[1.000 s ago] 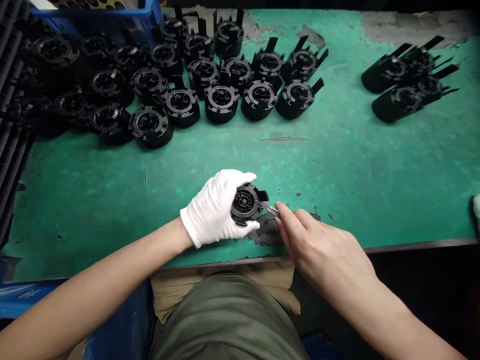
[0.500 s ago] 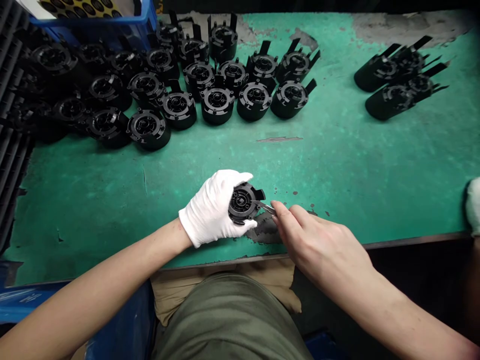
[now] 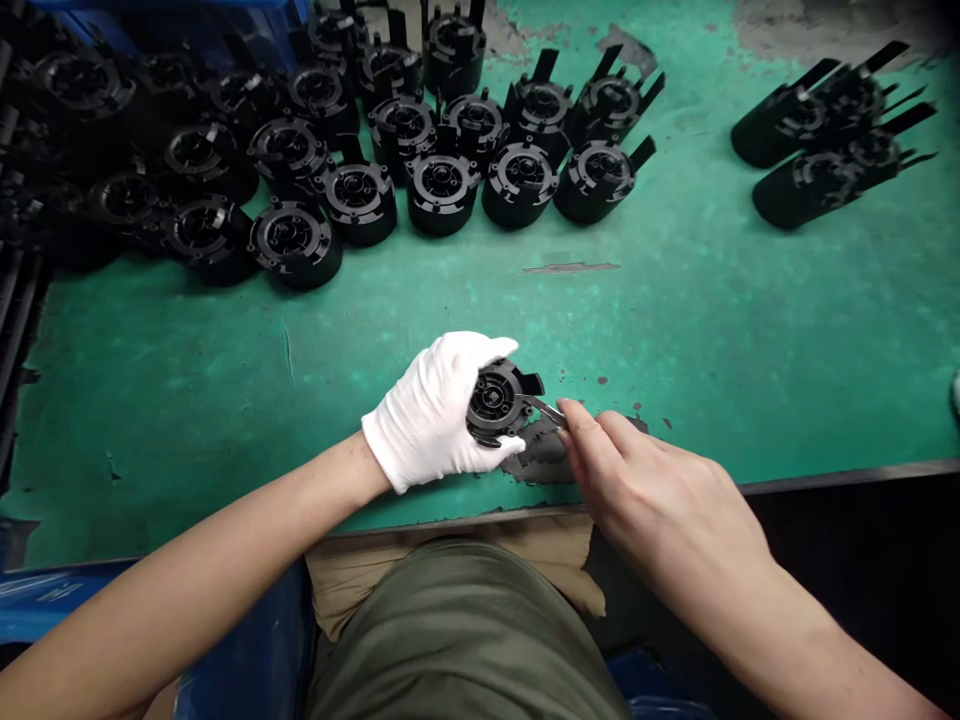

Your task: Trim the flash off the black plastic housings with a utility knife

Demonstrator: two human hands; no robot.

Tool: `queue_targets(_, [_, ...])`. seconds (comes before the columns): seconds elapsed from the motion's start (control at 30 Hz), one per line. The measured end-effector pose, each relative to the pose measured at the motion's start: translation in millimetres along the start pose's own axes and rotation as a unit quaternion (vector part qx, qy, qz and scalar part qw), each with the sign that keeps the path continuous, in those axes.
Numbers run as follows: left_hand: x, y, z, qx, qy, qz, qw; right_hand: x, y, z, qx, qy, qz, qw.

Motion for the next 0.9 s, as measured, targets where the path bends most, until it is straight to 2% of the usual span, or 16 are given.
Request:
queue_targets(0.53, [-1.0, -2.8, -1.7, 0.006, -0.012, 0.010, 1.000, -5.1, 6.3, -3.6, -0.019, -0.043, 0.084, 0.995])
queue_targets(0.73, [-1.2, -1.2, -0.8, 0.005, -0.006, 0.001, 1.000, -0.9, 8.7, -3.1, -0.011, -0.011, 0.033, 0.999])
queue_targets(0.9, [-0.3, 0.3, -0.1, 0.000, 0.004, -0.008, 1.000, -2.5, 1.8, -1.0, -0.011, -0.008, 0.045, 0.999])
Point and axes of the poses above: each hand's wrist, its own x-axis away from the middle knuckle, its own z-axis out of the back of the hand, y = z × x, the point moved 10 cm from there along -x, towards the middle knuckle, and after that the axes turned 4 degrees about y, right-handed, at the moved point
